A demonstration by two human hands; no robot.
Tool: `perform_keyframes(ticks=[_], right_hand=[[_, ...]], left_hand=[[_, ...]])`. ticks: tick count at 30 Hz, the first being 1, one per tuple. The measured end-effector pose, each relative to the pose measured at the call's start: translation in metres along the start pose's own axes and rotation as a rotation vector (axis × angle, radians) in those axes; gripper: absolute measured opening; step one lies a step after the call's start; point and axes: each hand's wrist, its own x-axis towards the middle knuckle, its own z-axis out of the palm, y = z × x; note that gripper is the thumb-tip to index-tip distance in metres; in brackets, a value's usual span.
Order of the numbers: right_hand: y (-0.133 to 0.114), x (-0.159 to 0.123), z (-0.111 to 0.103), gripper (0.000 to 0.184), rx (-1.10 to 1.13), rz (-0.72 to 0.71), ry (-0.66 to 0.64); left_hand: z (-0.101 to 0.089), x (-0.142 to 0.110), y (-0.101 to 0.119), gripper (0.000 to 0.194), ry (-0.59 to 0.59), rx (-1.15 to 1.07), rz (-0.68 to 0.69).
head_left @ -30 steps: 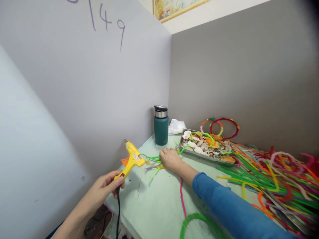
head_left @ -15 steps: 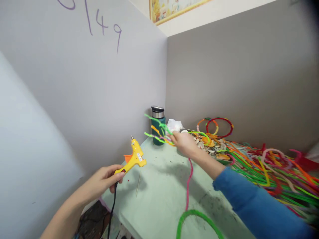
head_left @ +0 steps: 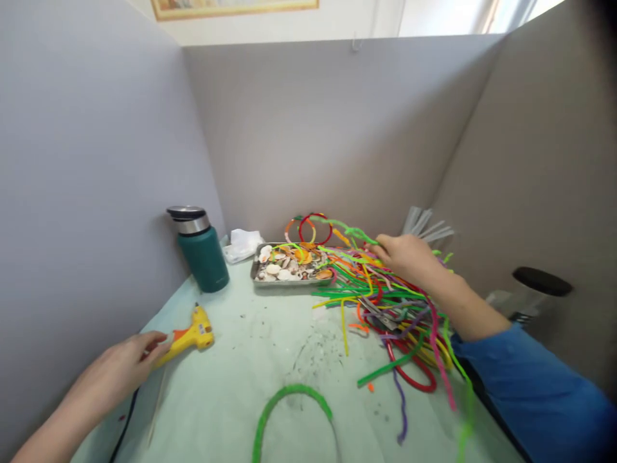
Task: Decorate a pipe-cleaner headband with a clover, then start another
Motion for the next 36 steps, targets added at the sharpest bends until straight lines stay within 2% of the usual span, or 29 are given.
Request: perform_keyframes(ticks=[2, 3, 4, 6, 9, 12, 14, 18, 22, 28, 30, 32, 34, 36], right_hand=[[0.008, -0.007, 0.025, 0.037, 0.068, 0.032, -0.042], [0.012, -0.008, 0.036, 0.032, 0.082, 0.030, -0.053], [0.015, -0.008, 0.045, 0.027, 0.097, 0.020, -0.063], [0.023, -0.004, 0.057, 0.021, 0.136, 0.025, -0.052], [0.037, 0.005, 0.061, 0.027, 0.216, 0.107, 0.039], [0.052, 0.015, 0.056, 0.039, 0.327, 0.197, 0.194], [0.062, 0.020, 0.053, 0.046, 0.441, 0.218, 0.295], [0.077, 0.025, 0.044, 0.044, 0.656, 0.192, 0.385], [0.087, 0.024, 0.032, 0.050, 0.804, 0.214, 0.533], [0.089, 0.028, 0.022, 0.039, 0.760, 0.155, 0.694], [0.086, 0.028, 0.021, 0.037, 0.641, 0.105, 0.649], [0.077, 0.023, 0.020, 0.031, 0.397, 0.007, 0.554], [0.061, 0.014, 0.020, 0.029, 0.213, -0.091, 0.505], [0.036, 0.001, 0.022, 0.030, 0.155, -0.241, 0.453]], left_hand=[[0.001, -0.001, 0.015, 0.050, 0.162, 0.103, 0.051], [0.003, -0.002, 0.027, 0.051, 0.201, 0.105, 0.091], [0.006, -0.004, 0.042, 0.049, 0.187, 0.062, 0.116], [0.014, -0.010, 0.077, 0.046, 0.068, -0.083, 0.162], [0.032, -0.018, 0.128, 0.041, -0.158, -0.277, 0.272], [0.051, -0.025, 0.165, 0.036, -0.311, -0.293, 0.369], [0.061, -0.028, 0.181, 0.029, -0.372, -0.222, 0.443], [0.074, -0.031, 0.192, 0.012, -0.373, -0.092, 0.537], [0.077, -0.031, 0.193, 0.010, -0.382, -0.105, 0.541], [0.072, -0.017, 0.203, 0.011, -0.302, -0.150, 0.527], [0.074, -0.010, 0.206, 0.012, -0.275, -0.153, 0.546], [0.078, -0.003, 0.208, 0.012, -0.273, -0.162, 0.566], [0.080, 0.002, 0.210, 0.013, -0.235, -0.225, 0.578], [0.079, 0.006, 0.213, 0.018, -0.189, -0.377, 0.552]])
